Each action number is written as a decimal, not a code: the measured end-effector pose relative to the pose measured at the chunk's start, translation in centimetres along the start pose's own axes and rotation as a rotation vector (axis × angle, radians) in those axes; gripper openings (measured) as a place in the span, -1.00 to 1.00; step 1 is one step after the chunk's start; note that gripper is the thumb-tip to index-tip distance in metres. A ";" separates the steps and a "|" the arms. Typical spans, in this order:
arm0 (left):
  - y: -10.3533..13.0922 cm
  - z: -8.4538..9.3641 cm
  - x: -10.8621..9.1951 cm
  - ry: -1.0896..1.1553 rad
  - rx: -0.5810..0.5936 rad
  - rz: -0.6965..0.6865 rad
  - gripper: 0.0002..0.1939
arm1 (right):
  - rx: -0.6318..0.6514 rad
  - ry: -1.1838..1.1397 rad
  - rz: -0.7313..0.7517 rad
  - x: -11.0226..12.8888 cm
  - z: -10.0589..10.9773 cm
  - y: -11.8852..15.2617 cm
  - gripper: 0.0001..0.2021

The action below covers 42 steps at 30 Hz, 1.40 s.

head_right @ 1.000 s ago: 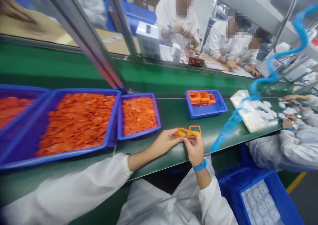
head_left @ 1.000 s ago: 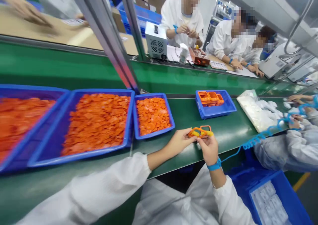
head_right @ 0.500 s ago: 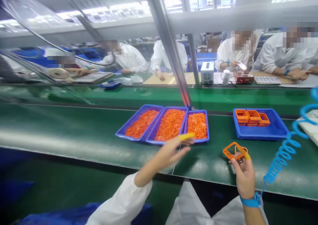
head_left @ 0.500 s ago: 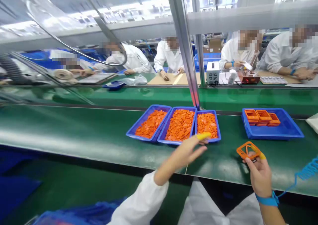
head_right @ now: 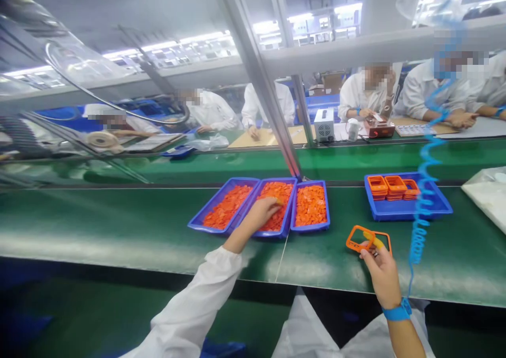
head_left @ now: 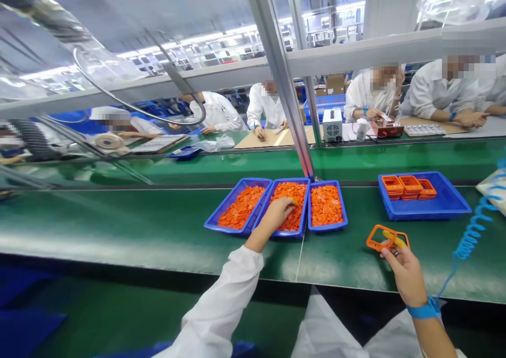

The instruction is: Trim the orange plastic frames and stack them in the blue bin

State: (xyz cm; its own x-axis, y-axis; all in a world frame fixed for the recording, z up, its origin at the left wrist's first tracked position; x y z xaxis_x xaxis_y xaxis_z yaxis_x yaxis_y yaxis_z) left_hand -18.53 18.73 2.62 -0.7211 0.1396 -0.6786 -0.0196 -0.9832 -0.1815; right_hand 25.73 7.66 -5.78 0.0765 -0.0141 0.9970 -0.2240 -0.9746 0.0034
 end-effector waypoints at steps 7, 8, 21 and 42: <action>2.4 1.1 -1.4 0.364 -0.133 0.155 -0.61 | 0.005 -0.049 -0.021 0.4 -0.6 0.1 -0.44; 3.1 0.7 -2.1 0.415 -0.138 0.163 -0.54 | 0.010 -0.062 -0.028 0.4 -0.7 0.1 -0.43; 8.2 -9.9 -13.9 0.847 0.118 0.265 -0.65 | 0.044 -0.054 0.009 -0.1 -1.9 0.5 -0.50; 10.8 -18.3 -14.8 0.612 0.249 0.052 -0.74 | 0.182 -0.024 0.041 1.6 -2.6 0.9 -0.68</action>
Point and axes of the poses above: each hand's wrist, its own y-axis away from the middle knuckle, its own z-axis out of the back of the hand, x = y × z, the point moved 2 cm from there along -y, towards the middle knuckle, and after that the axes turned 3 degrees about -x, right-handed, at the moved point
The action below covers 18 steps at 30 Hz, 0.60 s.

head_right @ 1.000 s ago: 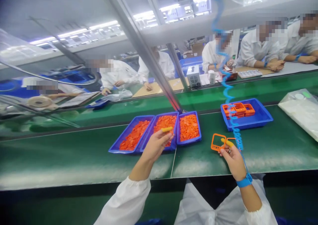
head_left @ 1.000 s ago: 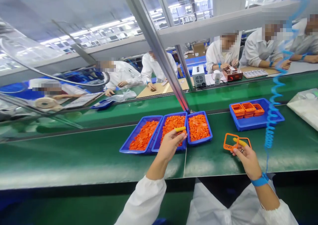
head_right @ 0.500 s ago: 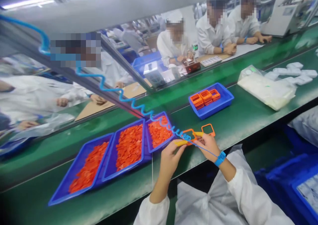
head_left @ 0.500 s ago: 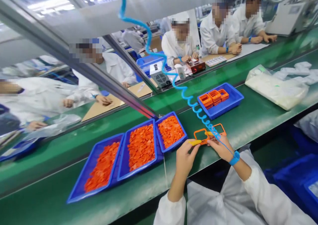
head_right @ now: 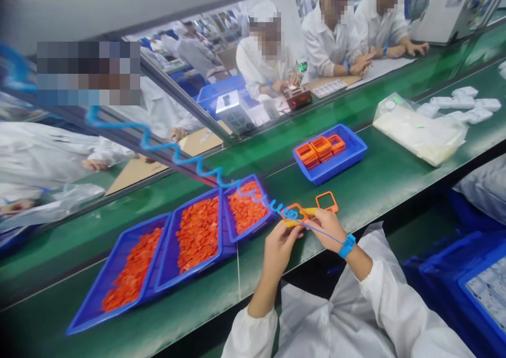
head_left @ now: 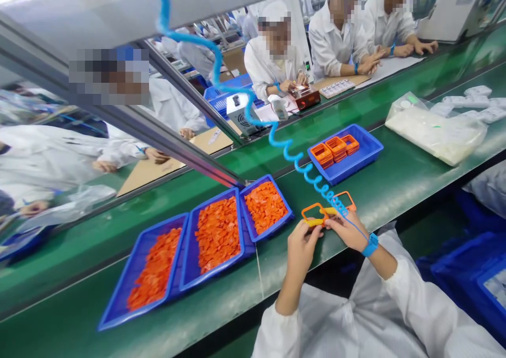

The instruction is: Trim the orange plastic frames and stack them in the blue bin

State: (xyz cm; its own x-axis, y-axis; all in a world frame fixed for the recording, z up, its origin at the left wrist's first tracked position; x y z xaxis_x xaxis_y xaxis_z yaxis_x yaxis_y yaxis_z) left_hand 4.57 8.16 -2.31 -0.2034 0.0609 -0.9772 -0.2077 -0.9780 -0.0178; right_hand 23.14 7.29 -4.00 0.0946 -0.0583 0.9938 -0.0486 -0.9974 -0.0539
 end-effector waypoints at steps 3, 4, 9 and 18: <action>0.2 -0.3 0.4 0.023 -0.028 0.018 -0.71 | 0.007 0.009 0.011 0.2 0.1 0.0 -0.68; 0.3 -0.4 0.6 0.027 -0.039 0.023 -0.70 | 0.014 0.013 0.007 0.2 0.1 0.0 -0.68; 0.4 -0.4 1.2 0.010 -0.059 0.036 -0.66 | 0.059 0.052 0.056 -0.1 0.0 0.1 -0.68; 0.1 0.1 1.1 -0.029 -0.013 0.053 -0.76 | 0.081 0.202 0.149 0.4 0.0 0.1 -0.70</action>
State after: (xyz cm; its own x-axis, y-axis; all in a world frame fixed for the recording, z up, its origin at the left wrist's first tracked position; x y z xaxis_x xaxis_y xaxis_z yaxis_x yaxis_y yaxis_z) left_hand 4.22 8.16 -3.33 -0.2414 0.0143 -0.9703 -0.1832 -0.9826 0.0311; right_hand 23.16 7.14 -3.59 -0.1088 -0.2034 0.9730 0.0335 -0.9790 -0.2009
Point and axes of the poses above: each hand's wrist, its own y-axis away from the middle knuckle, its own z-axis out of the back of the hand, x = y × z, the point moved 2 cm from there along -y, towards the middle knuckle, and after that the axes turned 3 degrees about -x, right-handed, at the moved point
